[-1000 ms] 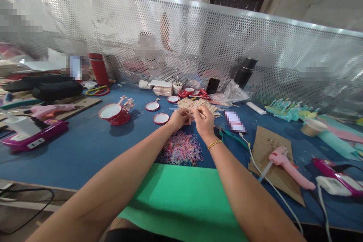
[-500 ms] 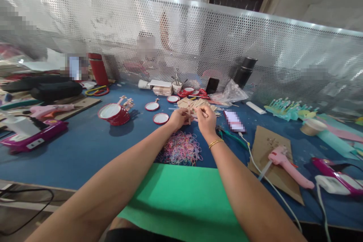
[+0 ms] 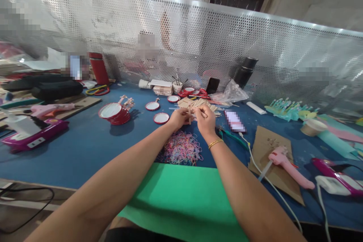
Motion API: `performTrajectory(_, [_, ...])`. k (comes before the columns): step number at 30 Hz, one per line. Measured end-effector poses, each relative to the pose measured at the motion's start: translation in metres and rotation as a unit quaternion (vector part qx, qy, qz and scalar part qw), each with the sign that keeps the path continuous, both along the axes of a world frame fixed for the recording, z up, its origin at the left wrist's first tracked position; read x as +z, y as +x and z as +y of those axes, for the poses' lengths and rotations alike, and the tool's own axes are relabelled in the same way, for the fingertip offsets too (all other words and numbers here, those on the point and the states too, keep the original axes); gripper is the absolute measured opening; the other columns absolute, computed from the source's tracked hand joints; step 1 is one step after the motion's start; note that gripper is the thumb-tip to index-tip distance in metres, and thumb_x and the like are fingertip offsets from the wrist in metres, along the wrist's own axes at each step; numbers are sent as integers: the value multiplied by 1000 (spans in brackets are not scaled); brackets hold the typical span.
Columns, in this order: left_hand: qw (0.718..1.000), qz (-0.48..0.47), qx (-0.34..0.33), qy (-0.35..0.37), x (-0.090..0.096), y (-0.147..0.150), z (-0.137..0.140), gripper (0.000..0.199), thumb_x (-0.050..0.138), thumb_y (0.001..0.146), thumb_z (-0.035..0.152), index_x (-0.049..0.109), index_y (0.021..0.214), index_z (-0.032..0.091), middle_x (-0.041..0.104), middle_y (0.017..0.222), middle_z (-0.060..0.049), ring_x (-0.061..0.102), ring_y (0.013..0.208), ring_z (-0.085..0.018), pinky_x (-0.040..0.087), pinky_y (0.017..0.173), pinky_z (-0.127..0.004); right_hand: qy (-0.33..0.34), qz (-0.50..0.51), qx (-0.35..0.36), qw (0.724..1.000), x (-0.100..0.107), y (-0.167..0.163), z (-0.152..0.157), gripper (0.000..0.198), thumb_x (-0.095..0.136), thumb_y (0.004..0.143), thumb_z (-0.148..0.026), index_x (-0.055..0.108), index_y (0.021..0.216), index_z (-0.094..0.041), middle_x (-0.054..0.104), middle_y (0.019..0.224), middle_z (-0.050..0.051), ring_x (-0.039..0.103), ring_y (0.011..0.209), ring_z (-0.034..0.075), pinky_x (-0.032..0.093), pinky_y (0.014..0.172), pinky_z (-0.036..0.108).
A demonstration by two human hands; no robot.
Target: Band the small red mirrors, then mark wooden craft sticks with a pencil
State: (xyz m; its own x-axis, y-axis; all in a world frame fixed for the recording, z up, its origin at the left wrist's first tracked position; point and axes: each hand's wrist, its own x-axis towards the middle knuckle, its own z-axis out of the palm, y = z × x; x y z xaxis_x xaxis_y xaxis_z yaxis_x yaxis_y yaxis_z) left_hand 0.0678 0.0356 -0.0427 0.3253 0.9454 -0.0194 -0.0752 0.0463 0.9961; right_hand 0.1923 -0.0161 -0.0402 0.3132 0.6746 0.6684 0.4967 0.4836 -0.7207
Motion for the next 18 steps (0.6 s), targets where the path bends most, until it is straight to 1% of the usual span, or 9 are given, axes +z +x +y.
performTrajectory(3, [1000,3,-7,4,0,-1,0,14,74,73,13,69,86,15,70,68,-2,67,63,-13,53,58,-20,-2,17,-15,1000,1,1,-1,24,55,87,-37,59,70,-21,60,66,-2,53,64,15,40,65,26])
performTrajectory(10, [1000,-24,-5,-3,0,0,-1,17,77,70,14,66,83,15,66,63,1,65,59,-11,56,61,-23,10,5,20,1000,1,-4,-3,24,54,89,-36,57,69,-22,62,70,-1,56,70,16,43,69,27])
performTrajectory(13, [1000,-26,-3,-8,0,1,0,18,78,69,14,66,83,15,67,63,1,65,59,-12,55,60,-23,7,-1,14,1000,-1,-3,0,24,54,89,-36,57,70,-22,63,71,0,56,70,16,42,69,27])
performTrajectory(18, [1000,-6,-1,-5,-1,0,2,17,76,70,13,66,83,16,69,67,-1,68,63,-15,54,58,-23,-4,25,-30,999,-4,3,4,25,57,87,-39,59,69,-21,54,60,-4,46,57,13,37,59,25])
